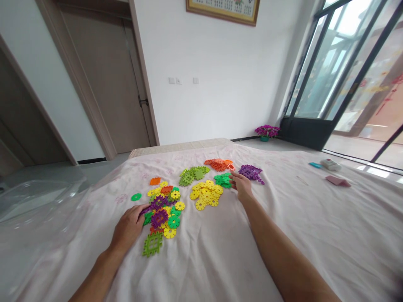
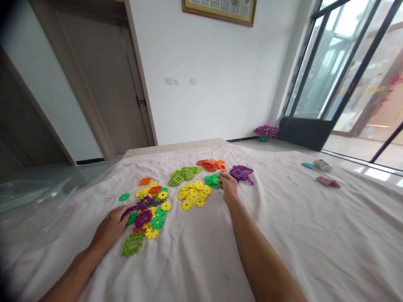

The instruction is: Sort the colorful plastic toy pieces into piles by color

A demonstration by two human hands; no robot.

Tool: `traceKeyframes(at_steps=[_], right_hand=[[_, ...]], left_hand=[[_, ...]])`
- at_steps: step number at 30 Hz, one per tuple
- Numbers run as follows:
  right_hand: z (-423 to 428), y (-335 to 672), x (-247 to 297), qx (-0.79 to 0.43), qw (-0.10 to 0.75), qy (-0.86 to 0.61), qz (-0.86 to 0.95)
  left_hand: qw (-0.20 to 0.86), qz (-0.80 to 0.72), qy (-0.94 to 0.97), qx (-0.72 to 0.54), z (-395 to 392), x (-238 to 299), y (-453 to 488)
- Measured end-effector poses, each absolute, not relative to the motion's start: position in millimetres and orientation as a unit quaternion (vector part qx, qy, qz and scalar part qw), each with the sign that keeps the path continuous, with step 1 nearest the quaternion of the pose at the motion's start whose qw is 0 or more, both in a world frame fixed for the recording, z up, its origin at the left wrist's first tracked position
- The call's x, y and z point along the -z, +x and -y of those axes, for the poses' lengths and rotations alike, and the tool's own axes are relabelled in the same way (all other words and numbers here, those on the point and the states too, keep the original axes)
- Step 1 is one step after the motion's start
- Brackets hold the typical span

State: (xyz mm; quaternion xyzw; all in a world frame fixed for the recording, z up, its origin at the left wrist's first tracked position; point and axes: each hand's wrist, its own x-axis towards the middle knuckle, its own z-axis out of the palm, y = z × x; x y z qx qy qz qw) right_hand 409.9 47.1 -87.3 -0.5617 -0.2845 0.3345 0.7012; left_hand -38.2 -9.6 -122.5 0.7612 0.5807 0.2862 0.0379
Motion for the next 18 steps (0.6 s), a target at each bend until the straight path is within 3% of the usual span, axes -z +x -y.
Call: traceKeyframes(at_steps=[5, 9, 13, 18], right_hand=[[-32.6, 339.0, 89.7, -0.199, 0.522, -0.564, 0.609], [-3.3, 286.8, 85.2, -0.123, 0.379, -0.461, 0.793], [21.6, 256.9, 80.6, -0.078, 0.297, -0.371, 0.876], [25.9, 246.7, 83.3, -0.028, 0.232, -0.406, 0.884]], left_hand=[[0.038, -0.583, 0.758, -0.289, 12.9, 117.9, -35.8], [0.042, -0.593, 0.752, -0.285, 14.0, 115.5, -33.7], [0.039, -0.592, 0.753, -0.284, 14.3, 114.5, -32.5], [0.036, -0.6, 0.748, -0.28, 14.9, 113.3, -31.2]])
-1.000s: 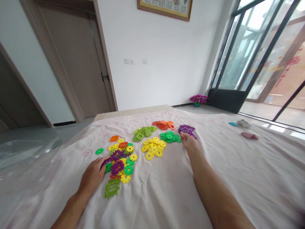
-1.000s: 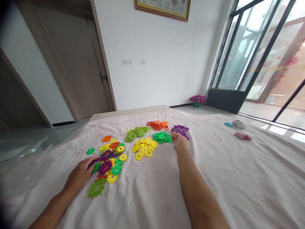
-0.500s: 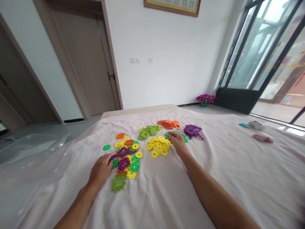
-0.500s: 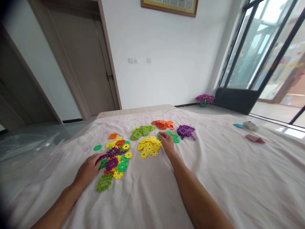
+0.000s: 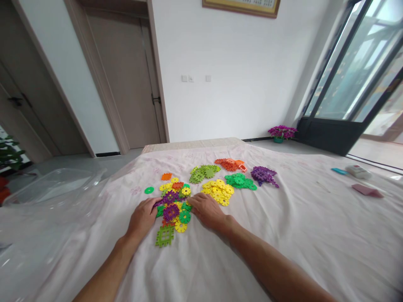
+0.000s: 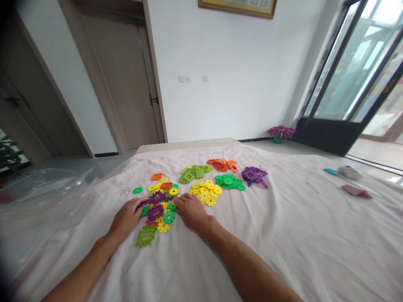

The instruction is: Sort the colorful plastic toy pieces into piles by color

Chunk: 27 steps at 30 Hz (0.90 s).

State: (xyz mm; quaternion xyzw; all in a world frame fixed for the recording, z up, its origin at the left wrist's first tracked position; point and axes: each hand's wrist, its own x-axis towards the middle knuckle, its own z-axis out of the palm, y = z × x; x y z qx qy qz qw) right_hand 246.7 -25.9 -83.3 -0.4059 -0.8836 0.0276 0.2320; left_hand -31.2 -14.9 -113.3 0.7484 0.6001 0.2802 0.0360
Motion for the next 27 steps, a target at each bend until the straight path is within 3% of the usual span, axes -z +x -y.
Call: traceKeyframes(at_steps=[8, 21, 27], right_hand=[[21.2, 249.7, 89.0, 0.003, 0.212, -0.401, 0.891], [-7.3, 293.0, 98.8, -0.035, 0.408, -0.555, 0.724], [-16.5, 320.5, 93.2, 0.026, 0.403, -0.615, 0.677]], left_hand=[[0.035, -0.599, 0.751, -0.275, 15.1, 113.4, -31.3], [0.034, -0.586, 0.758, -0.286, 11.8, 118.9, -34.0], [0.032, -0.588, 0.758, -0.281, 13.2, 116.9, -33.5]])
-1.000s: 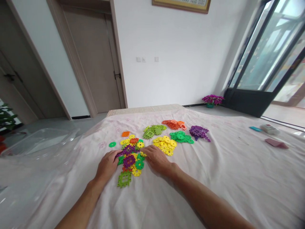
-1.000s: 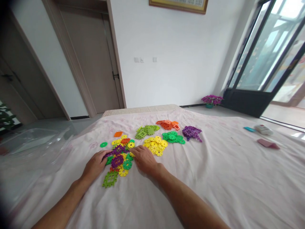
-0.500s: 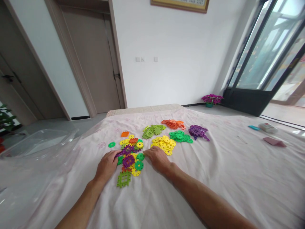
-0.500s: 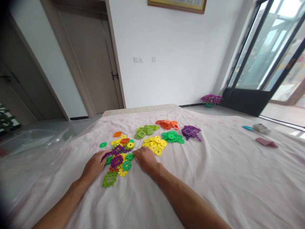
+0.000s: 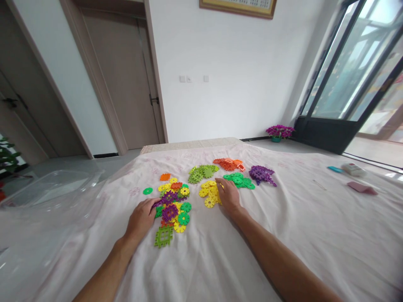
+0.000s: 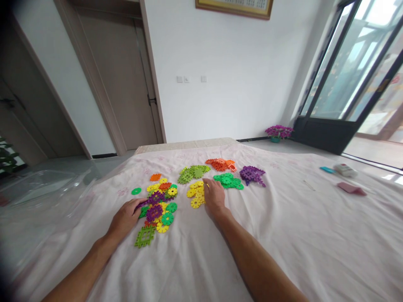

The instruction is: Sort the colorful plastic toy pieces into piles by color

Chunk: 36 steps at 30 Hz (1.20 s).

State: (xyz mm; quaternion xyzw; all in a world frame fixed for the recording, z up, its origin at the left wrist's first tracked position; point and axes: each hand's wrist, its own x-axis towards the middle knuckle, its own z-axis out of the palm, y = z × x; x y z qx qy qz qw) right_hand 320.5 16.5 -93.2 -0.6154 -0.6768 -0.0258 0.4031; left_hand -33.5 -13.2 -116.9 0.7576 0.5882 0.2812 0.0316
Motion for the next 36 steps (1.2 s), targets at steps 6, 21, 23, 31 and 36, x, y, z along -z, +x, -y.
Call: traceKeyframes(at_steps=[6, 21, 23, 31, 36], right_hand=[[-2.1, 304.1, 84.8, 0.059, 0.407, -0.533, 0.739], [29.3, 244.4, 84.3, -0.026, 0.212, -0.363, 0.907], [28.7, 245.3, 82.7, -0.029, 0.208, -0.364, 0.908], [23.9, 251.2, 89.4, -0.048, 0.254, -0.354, 0.899], [13.4, 264.0, 91.9, -0.035, 0.319, -0.43, 0.844]], left_hand=[[0.034, -0.598, 0.75, -0.282, 15.3, 114.7, -31.6], [0.028, -0.59, 0.754, -0.287, 15.7, 114.0, -30.8], [0.026, -0.589, 0.754, -0.289, 15.7, 114.2, -30.7], [0.031, -0.596, 0.75, -0.286, 16.4, 114.0, -31.1], [0.039, -0.592, 0.755, -0.279, 15.4, 114.1, -31.3]])
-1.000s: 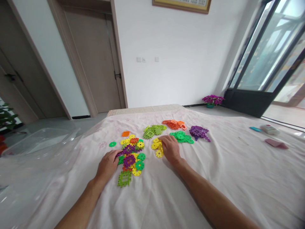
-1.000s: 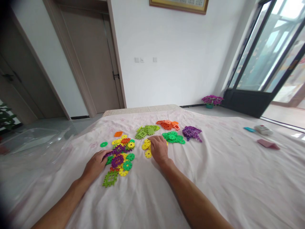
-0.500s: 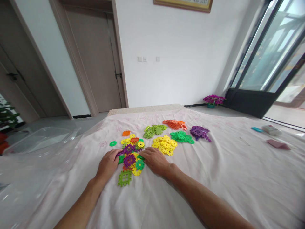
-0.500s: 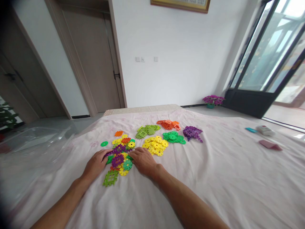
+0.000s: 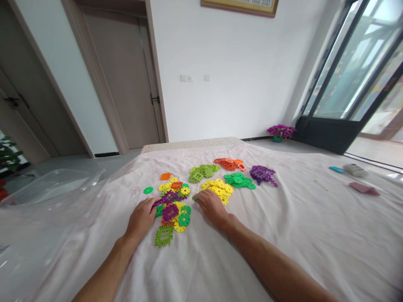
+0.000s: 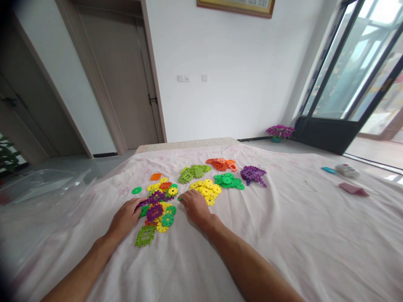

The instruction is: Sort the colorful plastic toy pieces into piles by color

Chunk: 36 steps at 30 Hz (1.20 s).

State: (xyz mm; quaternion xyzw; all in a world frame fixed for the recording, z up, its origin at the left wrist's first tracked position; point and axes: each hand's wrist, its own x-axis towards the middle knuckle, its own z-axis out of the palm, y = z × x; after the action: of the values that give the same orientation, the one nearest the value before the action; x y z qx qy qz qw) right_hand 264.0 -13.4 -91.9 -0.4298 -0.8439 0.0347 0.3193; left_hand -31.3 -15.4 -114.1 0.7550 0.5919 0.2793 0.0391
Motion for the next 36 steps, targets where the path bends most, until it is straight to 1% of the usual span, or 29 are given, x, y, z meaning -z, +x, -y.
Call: traceKeyframes(at_steps=[4, 7, 10, 12, 16, 20, 22, 28, 36], right_hand=[[-5.4, 294.3, 91.9, -0.034, 0.399, -0.532, 0.746], [-22.1, 326.7, 94.4, -0.03, 0.456, -0.567, 0.685], [-36.9, 358.4, 98.8, 0.007, 0.497, -0.602, 0.625], [-44.4, 376.0, 102.5, 0.023, 0.508, -0.634, 0.584], [-50.8, 400.2, 110.2, 0.03, 0.503, -0.696, 0.511], [-46.9, 407.5, 111.2, 0.048, 0.506, -0.702, 0.499], [-42.8, 404.2, 108.1, 0.047, 0.484, -0.699, 0.524], [-32.4, 384.2, 102.7, 0.04, 0.348, -0.698, 0.624], [-33.8, 388.2, 106.9, 0.082, 0.238, -0.695, 0.673]], left_hand=[[0.044, -0.593, 0.755, -0.276, 14.3, 115.3, -32.6], [0.046, -0.59, 0.757, -0.277, 13.5, 116.4, -34.0], [0.04, -0.583, 0.762, -0.279, 13.0, 117.1, -34.9], [0.036, -0.585, 0.761, -0.279, 13.0, 117.2, -34.8], [0.028, -0.583, 0.762, -0.282, 13.9, 116.1, -33.6], [0.029, -0.586, 0.759, -0.282, 14.8, 115.0, -32.9], [0.033, -0.588, 0.759, -0.279, 14.6, 115.0, -33.2], [0.036, -0.586, 0.76, -0.279, 13.6, 115.9, -34.2], [0.043, -0.59, 0.756, -0.278, 14.1, 115.3, -33.9]])
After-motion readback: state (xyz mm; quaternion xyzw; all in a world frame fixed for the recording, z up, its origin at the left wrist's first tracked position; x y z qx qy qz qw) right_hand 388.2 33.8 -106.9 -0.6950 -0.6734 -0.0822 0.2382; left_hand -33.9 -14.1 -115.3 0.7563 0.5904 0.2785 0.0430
